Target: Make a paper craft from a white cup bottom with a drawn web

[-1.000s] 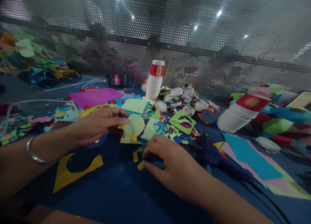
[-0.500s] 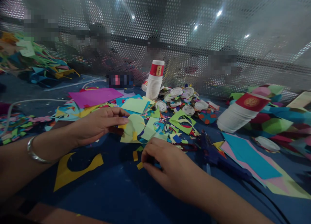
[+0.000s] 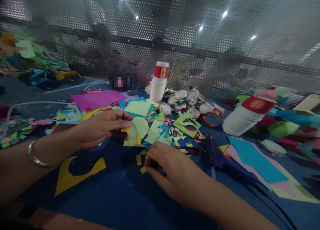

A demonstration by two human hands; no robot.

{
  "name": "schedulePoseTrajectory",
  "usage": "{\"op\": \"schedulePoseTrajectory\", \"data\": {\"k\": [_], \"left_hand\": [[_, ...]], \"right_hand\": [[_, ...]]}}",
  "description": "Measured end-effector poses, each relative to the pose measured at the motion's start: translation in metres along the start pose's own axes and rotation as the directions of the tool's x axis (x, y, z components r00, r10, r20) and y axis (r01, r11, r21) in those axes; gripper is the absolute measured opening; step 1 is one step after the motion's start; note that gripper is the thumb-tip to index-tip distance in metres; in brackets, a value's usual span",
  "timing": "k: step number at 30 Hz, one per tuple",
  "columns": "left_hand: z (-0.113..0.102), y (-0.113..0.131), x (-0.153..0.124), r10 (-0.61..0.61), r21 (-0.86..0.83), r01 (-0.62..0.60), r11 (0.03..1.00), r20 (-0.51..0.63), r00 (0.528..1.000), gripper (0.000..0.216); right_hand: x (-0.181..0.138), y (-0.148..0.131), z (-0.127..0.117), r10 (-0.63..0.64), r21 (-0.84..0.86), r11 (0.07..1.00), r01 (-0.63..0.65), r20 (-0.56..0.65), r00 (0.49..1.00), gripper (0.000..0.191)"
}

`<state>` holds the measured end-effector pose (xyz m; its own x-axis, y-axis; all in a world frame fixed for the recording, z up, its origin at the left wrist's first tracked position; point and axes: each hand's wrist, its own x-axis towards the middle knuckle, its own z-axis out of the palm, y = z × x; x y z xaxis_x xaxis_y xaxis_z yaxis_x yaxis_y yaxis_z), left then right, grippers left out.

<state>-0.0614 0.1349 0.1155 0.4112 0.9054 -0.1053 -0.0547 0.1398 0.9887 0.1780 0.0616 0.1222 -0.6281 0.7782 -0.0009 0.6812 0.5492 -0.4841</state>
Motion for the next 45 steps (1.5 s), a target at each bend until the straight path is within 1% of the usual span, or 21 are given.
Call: {"op": "schedulePoseTrajectory", "data": {"k": [6,14,17,22,26,31,39,42,45], "left_hand": [[0.0,0.0,0.002,-0.004,0.016,0.004,1.0,-0.001,1.0,0.023],[-0.002,0.001,0.001,-0.001,0.026,0.001,1.0,0.002,1.0,0.021],[-0.003,0.0,0.001,0.009,0.024,-0.01,1.0,0.004,1.0,0.02],[-0.003,0.0,0.002,0.007,0.03,-0.007,1.0,-0.005,1.0,0.021],[-0.003,0.0,0.003,0.014,0.029,-0.013,1.0,-0.027,1.0,0.021],[-0.003,0.002,0.004,0.021,-0.002,-0.021,1.0,-0.057,0.998,0.021],[-0.009,0.0,0.008,0.043,-0.002,-0.044,0.999,-0.064,0.997,0.023],[-0.012,-0.001,0.01,0.052,-0.017,-0.053,0.998,-0.059,0.997,0.026],[-0.012,-0.001,0.011,0.048,-0.026,-0.049,0.998,-0.051,0.998,0.024]], "right_hand": [[-0.002,0.0,0.001,-0.025,-0.005,1.0,0.024,-0.013,1.0,0.011],[-0.001,0.001,0.002,0.019,-0.017,1.0,-0.019,0.025,1.0,0.01],[-0.002,0.001,0.002,0.013,-0.013,1.0,-0.013,0.022,1.0,0.01],[-0.001,-0.001,0.003,-0.007,0.017,1.0,0.007,-0.011,1.0,0.01],[0.004,-0.001,0.008,-0.031,0.019,0.999,0.032,-0.042,0.999,0.016],[0.01,0.003,0.013,-0.068,0.004,0.998,0.069,-0.076,0.995,0.012],[0.009,0.005,0.013,-0.111,0.04,0.993,0.116,-0.106,0.988,0.017],[0.008,0.006,0.011,-0.078,0.106,0.99,0.091,-0.117,0.99,0.015],[0.005,0.008,0.007,0.036,0.23,0.973,-0.01,-0.111,0.993,0.013]]}}
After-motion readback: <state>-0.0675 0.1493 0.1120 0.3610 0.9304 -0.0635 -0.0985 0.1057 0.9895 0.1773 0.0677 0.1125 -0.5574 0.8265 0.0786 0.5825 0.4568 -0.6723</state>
